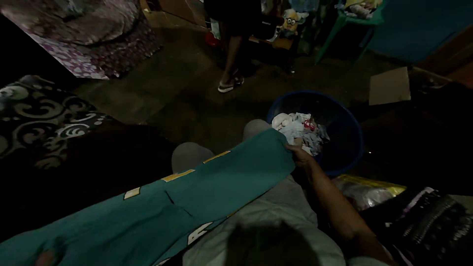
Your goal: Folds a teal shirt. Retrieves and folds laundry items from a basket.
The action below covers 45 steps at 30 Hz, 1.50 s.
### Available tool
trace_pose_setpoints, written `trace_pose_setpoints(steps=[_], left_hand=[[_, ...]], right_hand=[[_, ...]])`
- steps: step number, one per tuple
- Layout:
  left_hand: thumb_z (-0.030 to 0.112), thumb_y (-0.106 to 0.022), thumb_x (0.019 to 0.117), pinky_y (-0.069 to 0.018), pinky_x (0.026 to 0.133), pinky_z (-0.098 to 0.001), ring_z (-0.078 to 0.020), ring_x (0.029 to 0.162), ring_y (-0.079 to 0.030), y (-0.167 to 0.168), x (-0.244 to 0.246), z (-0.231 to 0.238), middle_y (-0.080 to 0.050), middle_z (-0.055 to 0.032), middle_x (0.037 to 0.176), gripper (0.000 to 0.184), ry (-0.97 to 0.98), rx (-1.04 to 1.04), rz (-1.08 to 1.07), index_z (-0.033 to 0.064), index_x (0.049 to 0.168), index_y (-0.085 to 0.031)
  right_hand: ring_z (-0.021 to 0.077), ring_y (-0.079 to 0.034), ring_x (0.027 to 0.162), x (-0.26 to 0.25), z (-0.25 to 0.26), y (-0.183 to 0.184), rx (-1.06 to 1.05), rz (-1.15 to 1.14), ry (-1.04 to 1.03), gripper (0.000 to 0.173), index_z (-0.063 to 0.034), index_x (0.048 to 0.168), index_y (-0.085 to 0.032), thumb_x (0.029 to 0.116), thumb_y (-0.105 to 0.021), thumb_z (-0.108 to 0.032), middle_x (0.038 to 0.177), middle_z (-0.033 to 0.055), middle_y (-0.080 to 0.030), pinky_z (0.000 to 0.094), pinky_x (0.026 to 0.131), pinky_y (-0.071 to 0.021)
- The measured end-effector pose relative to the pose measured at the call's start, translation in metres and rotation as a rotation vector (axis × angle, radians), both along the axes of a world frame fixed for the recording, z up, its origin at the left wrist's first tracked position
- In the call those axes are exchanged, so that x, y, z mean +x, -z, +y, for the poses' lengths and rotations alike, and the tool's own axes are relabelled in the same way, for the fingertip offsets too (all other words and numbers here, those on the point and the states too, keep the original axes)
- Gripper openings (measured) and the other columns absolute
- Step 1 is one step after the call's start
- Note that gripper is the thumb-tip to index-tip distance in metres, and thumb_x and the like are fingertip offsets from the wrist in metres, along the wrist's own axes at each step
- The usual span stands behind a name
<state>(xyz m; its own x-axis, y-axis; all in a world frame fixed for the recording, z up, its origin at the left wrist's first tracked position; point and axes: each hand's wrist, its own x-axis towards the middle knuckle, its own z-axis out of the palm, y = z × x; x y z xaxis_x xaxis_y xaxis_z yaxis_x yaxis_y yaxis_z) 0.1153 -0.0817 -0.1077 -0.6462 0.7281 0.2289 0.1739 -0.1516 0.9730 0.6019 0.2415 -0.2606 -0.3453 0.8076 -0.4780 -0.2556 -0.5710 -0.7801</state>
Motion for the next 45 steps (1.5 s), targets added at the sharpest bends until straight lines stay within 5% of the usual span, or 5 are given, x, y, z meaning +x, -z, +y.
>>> trace_pose_setpoints(steps=[15, 19, 27, 35, 45], left_hand=[[0.005, -0.045, 0.1059, -0.0516, 0.074, -0.0075, 0.0136, 0.082, -0.059, -0.031, 0.078, 0.116, -0.061, 0.0092, 0.095, 0.019, -0.105, -0.373, -0.130, -0.0004, 0.124, -0.050], [0.032, -0.056, 0.1054, -0.0505, 0.094, -0.0467, -0.0241, 0.108, -0.062, 0.022, 0.045, 0.120, -0.062, -0.0194, 0.124, 0.045, 0.217, -0.894, 0.202, 0.0022, 0.139, -0.052], [0.037, -0.043, 0.1075, -0.0583, 0.093, -0.0391, -0.0227, 0.113, -0.068, 0.041, 0.116, 0.141, -0.065, -0.0087, 0.132, 0.043, 0.741, -0.306, -0.504, 0.0060, 0.131, -0.060], [0.075, -0.008, 0.0978, -0.0555, 0.093, -0.0510, -0.0271, 0.117, -0.064, 0.104, 0.196, 0.209, -0.066, -0.0115, 0.127, 0.086, 0.815, -0.338, -1.214, 0.0134, 0.143, -0.047], [0.020, -0.065, 0.1004, -0.0573, 0.093, -0.0432, -0.0237, 0.113, -0.065, 0.099, 0.205, 0.214, -0.061, -0.0177, 0.128, 0.057, 0.524, -0.702, -0.711, 0.0017, 0.147, -0.037]], right_hand=[[-0.0013, -0.068, 0.081, 0.102, 0.006, -0.186, 0.614, -0.536, 0.317, 0.024, -0.0089, 0.126, -0.059, 0.1035, -0.053, -0.010, 0.094, -0.0071, -0.070, 0.0191, 0.075, -0.0592], [-0.0028, -0.063, 0.074, 0.098, -0.006, -0.216, 0.572, -0.812, 0.366, 0.018, -0.0069, 0.118, -0.061, 0.1021, -0.061, -0.014, 0.088, -0.0056, -0.066, 0.0180, 0.070, -0.0562], [0.0475, -0.066, 0.095, 0.007, -0.023, -0.218, 0.884, -1.333, -0.103, 0.036, 0.0089, 0.125, -0.058, 0.1010, -0.065, -0.017, 0.104, 0.0328, -0.066, 0.0672, 0.086, -0.0502], [0.0295, -0.067, 0.110, -0.096, -0.058, -0.161, 1.120, -0.920, -0.631, 0.049, -0.0012, 0.138, -0.058, 0.1066, -0.051, -0.038, 0.126, 0.0190, -0.066, 0.0465, 0.097, -0.0543], [0.0343, -0.063, 0.119, -0.033, -0.040, -0.083, 0.426, -0.990, -0.197, 0.064, 0.0000, 0.151, -0.040, 0.1047, -0.056, -0.041, 0.134, 0.0268, -0.059, 0.0519, 0.102, -0.0501]])
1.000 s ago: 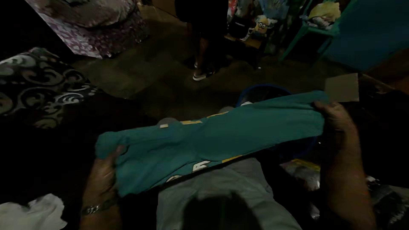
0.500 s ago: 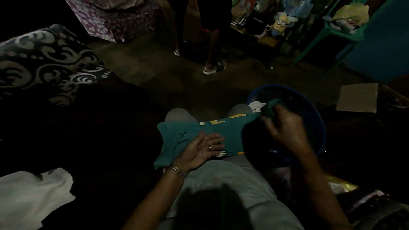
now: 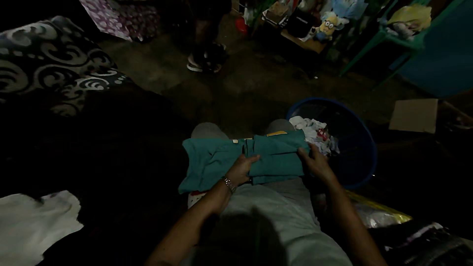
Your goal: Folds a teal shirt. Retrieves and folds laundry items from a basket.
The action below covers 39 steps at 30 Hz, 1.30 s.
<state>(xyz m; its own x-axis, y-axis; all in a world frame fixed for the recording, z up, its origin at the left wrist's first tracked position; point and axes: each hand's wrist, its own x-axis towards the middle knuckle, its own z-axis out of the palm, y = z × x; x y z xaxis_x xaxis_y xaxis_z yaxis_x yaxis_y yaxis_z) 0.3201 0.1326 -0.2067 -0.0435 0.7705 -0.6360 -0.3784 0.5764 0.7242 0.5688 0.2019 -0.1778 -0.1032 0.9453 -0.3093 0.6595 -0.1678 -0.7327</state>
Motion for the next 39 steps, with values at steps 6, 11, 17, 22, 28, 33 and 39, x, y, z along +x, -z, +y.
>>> trace_pose_setpoints(steps=[6, 11, 17, 22, 28, 33, 39], left_hand=[[-0.002, -0.061, 0.0942, -0.0497, 0.105, -0.0374, -0.0265, 0.132, -0.054, 0.007, -0.018, -0.006, -0.042, -0.0242, 0.154, 0.068, 0.066, 0.289, 0.478, -0.0013, 0.154, -0.030], [0.024, -0.058, 0.1026, -0.0537, 0.090, -0.0400, -0.0273, 0.103, -0.064, 0.004, -0.015, -0.022, -0.062, -0.0221, 0.121, 0.040, 0.161, 0.379, 0.900, -0.0057, 0.130, -0.056], [0.035, -0.063, 0.1013, -0.0532, 0.091, -0.0471, -0.0295, 0.099, -0.066, -0.003, -0.011, -0.023, -0.066, -0.0186, 0.115, 0.050, 0.450, 0.205, 0.850, -0.0007, 0.136, -0.056], [0.016, -0.064, 0.0991, -0.0501, 0.071, -0.0270, -0.0115, 0.074, -0.057, -0.008, -0.013, -0.032, -0.064, -0.0110, 0.092, 0.023, 0.493, 0.418, 0.663, -0.0028, 0.111, -0.066], [0.013, -0.066, 0.0979, -0.0490, 0.070, -0.0284, -0.0129, 0.073, -0.055, -0.005, -0.015, -0.042, -0.065, -0.0119, 0.098, 0.025, 0.726, 0.428, 0.623, -0.0019, 0.117, -0.065], [0.022, -0.071, 0.0969, -0.0541, 0.076, -0.0337, -0.0172, 0.079, -0.062, -0.004, -0.011, -0.040, -0.064, -0.0121, 0.098, 0.051, 0.616, 0.313, 0.609, -0.0015, 0.136, -0.048], [0.016, -0.071, 0.0958, -0.0531, 0.075, -0.0322, -0.0159, 0.078, -0.061, -0.005, -0.011, -0.038, -0.065, -0.0121, 0.098, 0.032, 0.667, 0.341, 0.656, -0.0010, 0.121, -0.061]], right_hand=[[0.0257, -0.064, 0.112, -0.002, -0.002, 0.003, -0.077, 0.107, 0.074, 0.054, 0.0001, 0.138, -0.053, 0.1107, -0.037, -0.044, 0.125, 0.0211, -0.063, 0.0467, 0.097, -0.0524], [0.0318, -0.065, 0.112, -0.011, 0.000, 0.008, -0.039, 0.028, 0.068, 0.049, 0.0022, 0.139, -0.051, 0.1112, -0.041, -0.037, 0.122, 0.0245, -0.064, 0.0512, 0.098, -0.0505], [0.0296, -0.058, 0.125, -0.017, -0.002, 0.009, 0.019, 0.049, 0.124, 0.056, 0.0016, 0.144, -0.048, 0.1130, -0.026, -0.039, 0.135, 0.0244, -0.058, 0.0479, 0.106, -0.0462], [0.0375, -0.058, 0.117, -0.016, 0.017, 0.023, 0.286, 0.063, 0.096, 0.055, 0.0006, 0.149, -0.043, 0.1068, -0.049, -0.034, 0.133, 0.0293, -0.055, 0.0515, 0.098, -0.0499], [0.0544, -0.039, 0.136, -0.025, 0.049, 0.009, 0.537, -0.198, -0.463, 0.031, -0.0120, 0.123, -0.072, 0.1000, -0.063, -0.032, 0.146, 0.0290, -0.046, 0.0718, 0.107, -0.0333], [0.0498, -0.043, 0.133, -0.035, 0.068, -0.008, 0.451, -0.202, -0.618, 0.023, -0.0044, 0.106, -0.074, 0.0982, -0.068, -0.025, 0.138, 0.0243, -0.053, 0.0711, 0.106, -0.0326], [0.0487, -0.049, 0.121, -0.042, 0.072, -0.016, 0.517, -0.182, -0.383, 0.015, -0.0034, 0.098, -0.073, 0.0970, -0.070, -0.018, 0.127, 0.0246, -0.056, 0.0700, 0.098, -0.0363]])
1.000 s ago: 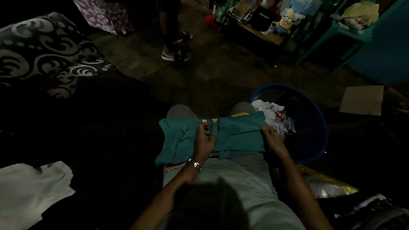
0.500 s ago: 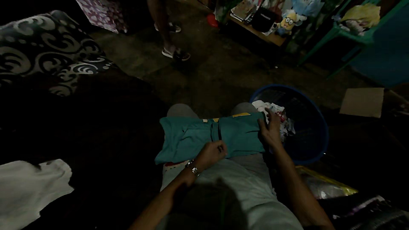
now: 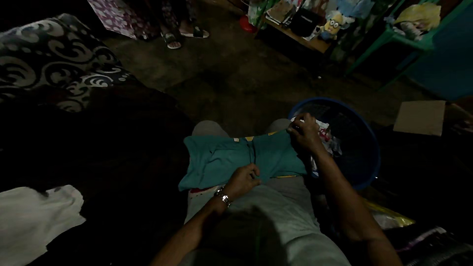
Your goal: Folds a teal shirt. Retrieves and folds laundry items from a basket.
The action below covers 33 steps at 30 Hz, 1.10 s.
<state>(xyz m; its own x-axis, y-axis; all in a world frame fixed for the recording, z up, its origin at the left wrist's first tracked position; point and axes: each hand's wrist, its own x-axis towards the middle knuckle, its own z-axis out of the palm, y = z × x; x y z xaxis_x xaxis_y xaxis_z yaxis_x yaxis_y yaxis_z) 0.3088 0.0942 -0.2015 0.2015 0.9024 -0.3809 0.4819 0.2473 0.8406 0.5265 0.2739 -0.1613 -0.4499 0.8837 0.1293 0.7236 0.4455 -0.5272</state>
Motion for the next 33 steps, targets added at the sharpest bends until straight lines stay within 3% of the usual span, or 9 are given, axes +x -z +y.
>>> trace_pose_setpoints(steps=[6, 9, 12, 16, 18, 21, 26, 29, 33], left_hand=[[0.020, -0.065, 0.0994, -0.0556, 0.087, -0.0409, -0.0242, 0.093, -0.067, 0.000, -0.002, 0.000, -0.067, -0.0171, 0.110, 0.033, -0.033, -0.037, 0.070, -0.0008, 0.125, -0.062], [0.036, -0.064, 0.1000, -0.0558, 0.086, -0.0404, -0.0259, 0.097, -0.066, -0.004, 0.004, 0.008, -0.061, -0.0201, 0.122, 0.055, -0.221, 0.047, 0.083, -0.0034, 0.135, -0.050], [0.040, -0.059, 0.1024, -0.0515, 0.099, -0.0454, -0.0317, 0.115, -0.062, -0.002, 0.006, 0.033, -0.059, -0.0236, 0.131, 0.064, -0.349, 0.114, 0.081, -0.0047, 0.145, -0.041], [0.031, -0.060, 0.1033, -0.0527, 0.093, -0.0438, -0.0285, 0.100, -0.066, 0.002, 0.003, 0.063, -0.066, -0.0211, 0.113, 0.052, -0.359, 0.122, 0.064, -0.0069, 0.137, -0.051], [0.024, -0.060, 0.1037, -0.0534, 0.091, -0.0415, -0.0255, 0.096, -0.066, 0.004, 0.002, 0.070, -0.067, -0.0190, 0.109, 0.040, -0.425, 0.111, 0.027, -0.0051, 0.132, -0.056], [0.017, -0.058, 0.1037, -0.0546, 0.088, -0.0426, -0.0262, 0.094, -0.067, 0.009, -0.001, 0.073, -0.068, -0.0195, 0.107, 0.029, -0.526, 0.151, 0.021, -0.0045, 0.123, -0.061], [0.019, -0.057, 0.1048, -0.0547, 0.078, -0.0363, -0.0199, 0.082, -0.065, 0.016, -0.006, 0.072, -0.066, -0.0155, 0.100, 0.029, -0.528, 0.132, 0.020, -0.0036, 0.123, -0.060], [0.030, -0.060, 0.1036, -0.0540, 0.088, -0.0408, -0.0246, 0.096, -0.066, 0.010, -0.005, 0.060, -0.066, -0.0187, 0.110, 0.048, -0.454, 0.121, 0.032, -0.0043, 0.135, -0.050], [0.045, -0.068, 0.0970, -0.0539, 0.088, -0.0472, -0.0302, 0.095, -0.065, -0.005, 0.006, 0.030, -0.064, -0.0194, 0.106, 0.069, -0.324, -0.077, 0.096, -0.0041, 0.139, -0.044]], right_hand=[[0.0455, -0.055, 0.117, -0.003, -0.006, 0.024, 0.059, -0.057, 0.112, 0.025, -0.0077, 0.114, -0.073, 0.1027, -0.061, -0.027, 0.121, 0.0220, -0.063, 0.0667, 0.098, -0.0404], [0.0491, -0.052, 0.124, 0.011, -0.011, 0.020, 0.029, 0.073, 0.211, 0.045, -0.0039, 0.143, -0.054, 0.1055, -0.054, -0.029, 0.133, 0.0283, -0.057, 0.0680, 0.102, -0.0402], [0.0399, -0.055, 0.126, 0.027, -0.025, 0.020, -0.190, 0.285, 0.393, 0.057, 0.0016, 0.155, -0.032, 0.1085, -0.045, -0.028, 0.140, 0.0310, -0.051, 0.0524, 0.106, -0.0457], [0.0305, -0.063, 0.111, 0.054, -0.060, 0.028, -0.603, 0.327, 0.442, 0.062, 0.0039, 0.149, -0.039, 0.1054, -0.054, -0.038, 0.129, 0.0266, -0.060, 0.0467, 0.095, -0.0532], [0.0220, -0.066, 0.093, 0.064, -0.073, 0.029, -0.716, 0.275, 0.404, 0.045, 0.0027, 0.128, -0.058, 0.1002, -0.066, -0.032, 0.108, 0.0172, -0.067, 0.0418, 0.085, -0.0563], [0.0152, -0.067, 0.081, 0.078, -0.084, 0.028, -0.781, 0.324, 0.394, 0.023, 0.0021, 0.109, -0.067, 0.1003, -0.066, -0.019, 0.092, 0.0107, -0.069, 0.0359, 0.077, -0.0573], [0.0096, -0.064, 0.075, 0.083, -0.079, 0.029, -0.807, 0.294, 0.338, 0.018, 0.0006, 0.105, -0.067, 0.1027, -0.061, -0.016, 0.085, 0.0056, -0.066, 0.0300, 0.072, -0.0553], [0.0117, -0.061, 0.077, 0.084, -0.075, 0.029, -0.747, 0.210, 0.286, 0.026, 0.0019, 0.107, -0.066, 0.1049, -0.059, -0.023, 0.087, 0.0078, -0.064, 0.0331, 0.075, -0.0533], [0.0256, -0.063, 0.094, 0.078, -0.074, 0.036, -0.281, 0.236, 0.330, 0.043, 0.0058, 0.130, -0.058, 0.1022, -0.060, -0.026, 0.109, 0.0206, -0.064, 0.0420, 0.085, -0.0545]])
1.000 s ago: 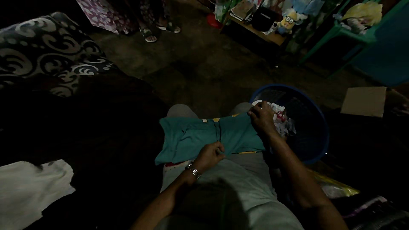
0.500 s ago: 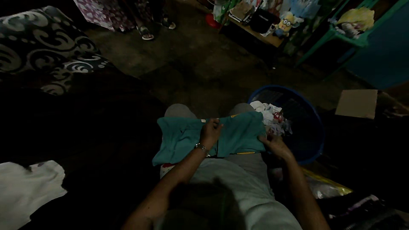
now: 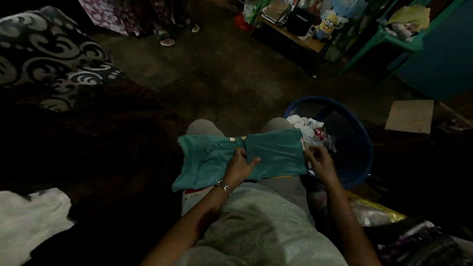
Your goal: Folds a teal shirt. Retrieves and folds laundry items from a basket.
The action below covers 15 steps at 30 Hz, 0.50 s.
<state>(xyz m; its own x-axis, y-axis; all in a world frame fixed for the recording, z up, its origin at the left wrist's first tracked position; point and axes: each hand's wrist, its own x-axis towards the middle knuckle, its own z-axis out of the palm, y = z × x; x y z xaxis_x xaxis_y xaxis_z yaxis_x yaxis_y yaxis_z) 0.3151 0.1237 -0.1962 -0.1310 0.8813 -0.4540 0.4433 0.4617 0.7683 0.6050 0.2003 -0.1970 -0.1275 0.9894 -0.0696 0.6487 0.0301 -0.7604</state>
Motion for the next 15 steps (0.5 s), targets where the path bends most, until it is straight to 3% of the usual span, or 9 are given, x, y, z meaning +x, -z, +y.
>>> trace_pose_setpoints(steps=[4, 5, 7, 11, 15], left_hand=[[0.033, -0.076, 0.0933, -0.0544, 0.084, -0.0435, -0.0259, 0.088, -0.064, 0.002, 0.000, -0.014, -0.065, -0.0174, 0.102, 0.064, 0.088, -0.045, -0.033, -0.0024, 0.138, -0.047], [0.029, -0.076, 0.0934, -0.0541, 0.081, -0.0411, -0.0236, 0.084, -0.063, 0.001, -0.001, -0.016, -0.064, -0.0155, 0.099, 0.062, 0.096, -0.039, -0.045, -0.0018, 0.138, -0.046], [0.023, -0.076, 0.0933, -0.0547, 0.081, -0.0399, -0.0233, 0.085, -0.063, -0.002, -0.002, -0.018, -0.063, -0.0155, 0.101, 0.061, 0.115, -0.051, -0.061, -0.0009, 0.140, -0.045], [0.021, -0.076, 0.0933, -0.0546, 0.082, -0.0397, -0.0232, 0.085, -0.064, 0.003, -0.004, -0.022, -0.063, -0.0156, 0.100, 0.059, 0.116, -0.056, -0.070, -0.0008, 0.139, -0.045], [0.021, -0.075, 0.0943, -0.0549, 0.081, -0.0392, -0.0227, 0.086, -0.065, 0.008, -0.005, -0.021, -0.064, -0.0152, 0.101, 0.056, 0.096, -0.053, -0.058, -0.0006, 0.137, -0.046]], right_hand=[[0.0344, -0.066, 0.099, -0.028, 0.005, -0.002, 0.429, -0.071, -0.167, 0.024, 0.0009, 0.112, -0.074, 0.0999, -0.060, -0.016, 0.104, 0.0221, -0.069, 0.0499, 0.091, -0.0530], [0.0356, -0.066, 0.099, -0.036, 0.006, -0.002, 0.459, -0.076, -0.220, 0.024, -0.0014, 0.110, -0.076, 0.0998, -0.061, -0.017, 0.103, 0.0210, -0.069, 0.0527, 0.092, -0.0510], [0.0342, -0.065, 0.100, -0.054, 0.009, -0.004, 0.458, -0.104, -0.272, 0.023, -0.0057, 0.109, -0.077, 0.0988, -0.064, -0.021, 0.103, 0.0180, -0.069, 0.0498, 0.092, -0.0533], [0.0365, -0.066, 0.101, -0.074, 0.015, 0.002, 0.393, -0.199, -0.271, 0.025, -0.0051, 0.108, -0.078, 0.0958, -0.070, -0.025, 0.103, 0.0184, -0.070, 0.0521, 0.091, -0.0535], [0.0360, -0.067, 0.095, -0.077, 0.016, 0.015, 0.548, -0.275, -0.298, 0.019, -0.0065, 0.096, -0.078, 0.0968, -0.067, -0.022, 0.096, 0.0153, -0.071, 0.0535, 0.086, -0.0534]])
